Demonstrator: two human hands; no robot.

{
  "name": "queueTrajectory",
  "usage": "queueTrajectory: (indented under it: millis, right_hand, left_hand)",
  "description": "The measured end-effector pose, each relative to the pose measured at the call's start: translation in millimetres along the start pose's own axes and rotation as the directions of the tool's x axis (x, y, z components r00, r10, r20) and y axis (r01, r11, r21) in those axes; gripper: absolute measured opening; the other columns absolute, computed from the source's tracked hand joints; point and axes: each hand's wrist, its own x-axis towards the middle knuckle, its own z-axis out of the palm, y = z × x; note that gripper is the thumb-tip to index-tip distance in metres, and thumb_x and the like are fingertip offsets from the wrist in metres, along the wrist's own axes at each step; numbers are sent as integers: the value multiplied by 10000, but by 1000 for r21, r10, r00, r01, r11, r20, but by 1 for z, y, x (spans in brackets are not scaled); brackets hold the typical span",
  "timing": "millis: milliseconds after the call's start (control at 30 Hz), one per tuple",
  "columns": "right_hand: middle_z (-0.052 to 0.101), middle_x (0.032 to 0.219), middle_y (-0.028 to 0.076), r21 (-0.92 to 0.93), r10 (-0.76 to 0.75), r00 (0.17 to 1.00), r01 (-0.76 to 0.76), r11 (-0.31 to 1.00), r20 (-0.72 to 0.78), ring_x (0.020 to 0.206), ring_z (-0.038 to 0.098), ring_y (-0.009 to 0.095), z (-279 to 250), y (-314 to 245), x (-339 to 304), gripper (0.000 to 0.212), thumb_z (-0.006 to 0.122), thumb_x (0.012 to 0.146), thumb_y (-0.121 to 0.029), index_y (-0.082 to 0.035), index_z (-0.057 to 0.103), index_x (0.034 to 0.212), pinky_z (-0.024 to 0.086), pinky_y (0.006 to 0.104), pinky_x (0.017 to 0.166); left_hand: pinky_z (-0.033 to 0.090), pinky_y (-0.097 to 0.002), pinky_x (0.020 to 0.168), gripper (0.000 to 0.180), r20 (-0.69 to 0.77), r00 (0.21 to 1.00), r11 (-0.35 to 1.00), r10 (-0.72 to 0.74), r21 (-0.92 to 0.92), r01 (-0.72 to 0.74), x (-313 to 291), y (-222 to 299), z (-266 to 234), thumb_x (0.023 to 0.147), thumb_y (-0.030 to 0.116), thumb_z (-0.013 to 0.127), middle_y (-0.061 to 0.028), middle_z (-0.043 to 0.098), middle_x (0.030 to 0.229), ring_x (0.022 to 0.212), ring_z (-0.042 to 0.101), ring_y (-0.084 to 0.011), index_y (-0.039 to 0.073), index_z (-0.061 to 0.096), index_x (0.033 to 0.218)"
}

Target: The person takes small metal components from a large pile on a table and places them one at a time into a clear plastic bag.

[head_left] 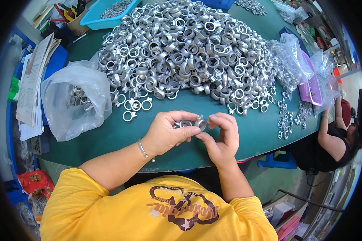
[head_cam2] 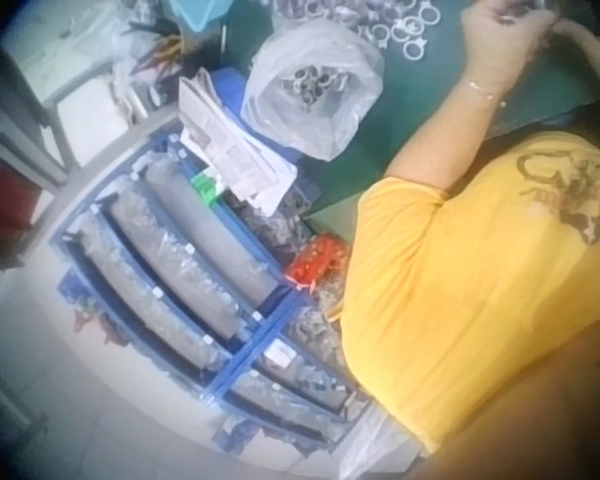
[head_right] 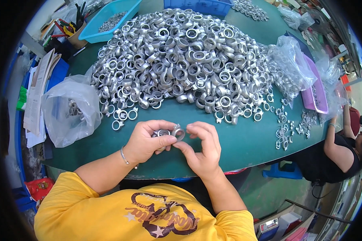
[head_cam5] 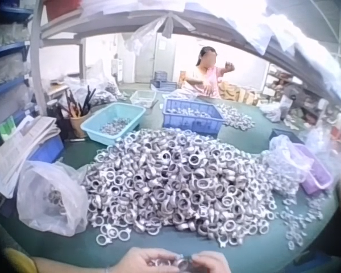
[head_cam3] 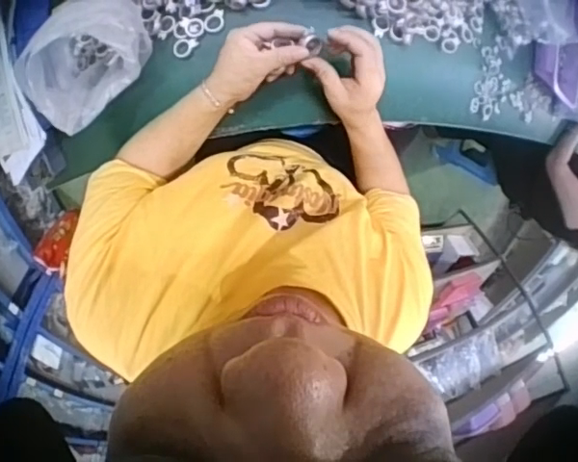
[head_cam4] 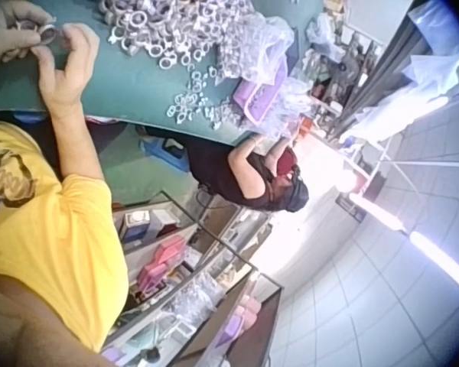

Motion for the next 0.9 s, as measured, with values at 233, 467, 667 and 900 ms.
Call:
queueTrajectory:
  millis: [233, 467, 667, 900]
  right_hand:
    - [586, 839, 121, 23, 88, 995, -89, 996, 37, 671, 571, 173, -1, 1, 0, 314, 735, 628, 36, 14, 588, 905, 490, 246, 563]
    - [589, 816, 122, -12, 21, 1000, -21, 1000, -6, 649, 582, 181, -2, -2, 1, 275, 720, 631, 57, 15, 594, 871, 489, 247, 546]
    - [616, 805, 140, 96, -264, 958, 254, 962, 109, 666, 593, 255, -1, -11, 4, 236, 702, 640, 45, 19, 606, 854, 483, 319, 590]
    - [547, 822, 96, -463, -70, 997, 52, 885, -22, 737, 523, 268, -25, 14, 34, 179, 649, 700, -3, -35, 609, 873, 435, 355, 644]
  left_hand:
    - [424, -160, 513, 216, -17, 996, 991, 84, 105, -82, 0, 2, 3, 775, 90, 664, -26, 615, 825, 611, 551, -49, 11, 642, 974]
    - [445, -169, 572, 173, 23, 962, 937, 271, 221, -270, 0, -1, 2, 770, 41, 654, -55, 586, 953, 639, 559, -73, 1, 655, 938]
    - [396, -205, 400, 293, 75, 989, 985, -130, -101, 137, -2, 1, 2, 818, 58, 525, -93, 605, 931, 634, 573, -100, 12, 576, 1103]
    - [375, -211, 375, 248, 70, 995, 592, -72, -800, 99, -56, 16, -20, 767, 119, 475, -139, 527, 952, 610, 486, -165, 53, 537, 998]
